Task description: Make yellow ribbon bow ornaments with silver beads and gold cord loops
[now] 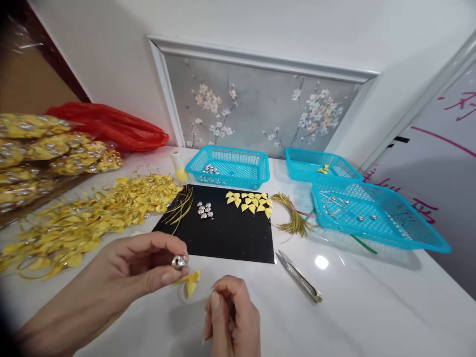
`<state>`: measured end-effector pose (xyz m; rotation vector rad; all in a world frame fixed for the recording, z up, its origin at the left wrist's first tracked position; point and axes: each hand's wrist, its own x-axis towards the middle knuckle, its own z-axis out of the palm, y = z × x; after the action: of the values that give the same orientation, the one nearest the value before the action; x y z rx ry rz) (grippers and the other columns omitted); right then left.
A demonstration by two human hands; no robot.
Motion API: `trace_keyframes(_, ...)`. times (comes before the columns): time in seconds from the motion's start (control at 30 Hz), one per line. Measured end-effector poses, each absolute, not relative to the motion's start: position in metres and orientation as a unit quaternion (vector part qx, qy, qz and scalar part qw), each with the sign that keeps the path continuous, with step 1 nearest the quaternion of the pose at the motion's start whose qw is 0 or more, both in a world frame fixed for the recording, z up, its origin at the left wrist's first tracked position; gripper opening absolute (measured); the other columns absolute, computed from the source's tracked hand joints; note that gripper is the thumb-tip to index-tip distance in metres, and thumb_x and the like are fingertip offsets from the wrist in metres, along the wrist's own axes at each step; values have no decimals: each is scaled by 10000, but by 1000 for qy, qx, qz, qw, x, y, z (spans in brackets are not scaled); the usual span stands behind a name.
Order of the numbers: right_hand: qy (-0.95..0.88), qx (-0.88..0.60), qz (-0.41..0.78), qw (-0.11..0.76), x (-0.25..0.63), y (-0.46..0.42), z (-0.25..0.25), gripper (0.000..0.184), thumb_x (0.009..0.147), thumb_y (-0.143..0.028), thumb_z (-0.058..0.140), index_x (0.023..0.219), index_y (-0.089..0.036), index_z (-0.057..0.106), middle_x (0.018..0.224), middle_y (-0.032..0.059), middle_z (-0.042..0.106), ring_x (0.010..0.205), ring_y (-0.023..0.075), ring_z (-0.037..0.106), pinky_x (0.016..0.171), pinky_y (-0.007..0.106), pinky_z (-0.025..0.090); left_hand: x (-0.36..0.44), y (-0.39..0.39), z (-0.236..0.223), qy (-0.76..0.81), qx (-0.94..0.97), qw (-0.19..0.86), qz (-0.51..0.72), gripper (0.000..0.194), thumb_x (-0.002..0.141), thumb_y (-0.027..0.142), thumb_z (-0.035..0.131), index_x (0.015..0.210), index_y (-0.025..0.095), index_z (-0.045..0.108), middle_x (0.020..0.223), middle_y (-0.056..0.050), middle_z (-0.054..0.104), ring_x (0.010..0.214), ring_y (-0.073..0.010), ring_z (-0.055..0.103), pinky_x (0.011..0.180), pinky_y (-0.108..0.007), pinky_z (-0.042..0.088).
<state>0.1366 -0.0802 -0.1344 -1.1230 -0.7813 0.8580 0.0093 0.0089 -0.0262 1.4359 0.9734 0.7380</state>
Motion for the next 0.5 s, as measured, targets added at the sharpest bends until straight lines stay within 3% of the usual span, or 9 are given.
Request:
trace_keyframes(0.13, -332, -486, 405, 700, 137, -76, -132, 268, 953, -455, 534, 850, -211, 573, 587, -61, 505, 413, 48, 394, 403, 164, 290, 30, 18, -17, 422, 686, 487, 338, 74, 786, 241, 735, 861, 238, 734, 755, 18, 751, 708, -147, 675, 618, -199, 527)
trace_keyframes(0.23, -314, -456, 412, 723, 139, -71, -130, 268, 956, -461, 531, 860, -212, 553, 612, -70, 497, 423, 40, 397, 415, 154, 286, 86, 39, 4, 334, 801, 338, 364, 100, 848, 163, 624, 872, 168, 721, 810, -42, 766, 760, -196, 706, 706, -295, 562)
trace_keyframes(0.3, -309, -447, 409, 733, 140, -70, -129, 270, 954, -463, 537, 862, -209, 544, 625, -74, 491, 426, 36, 392, 423, 153, 285, 141, 56, 21, 267, 833, 319, 365, 134, 836, 116, 614, 858, 152, 741, 870, -64, 776, 830, -212, 712, 794, -334, 552)
trace_keyframes(0.4, -294, -445, 409, 741, 139, -70, -132, 273, 946, -464, 554, 851, -209, 536, 643, -71, 503, 428, 33, 392, 427, 155, 278, 218, 79, 44, 184, 864, 317, 346, 271, 776, 49, 666, 1018, 147, 743, 1056, -90, 777, 970, -203, 709, 872, -309, 540)
trace_keyframes(0.5, -264, -441, 414, 751, 137, -71, -136, 264, 940, -469, 565, 860, -219, 541, 641, -71, 512, 429, 33, 386, 421, 149, 267, 244, 98, 54, 151, 883, 307, 322, 299, 823, 85, 637, 1105, 135, 724, 1033, -91, 794, 964, -174, 717, 858, -278, 544)
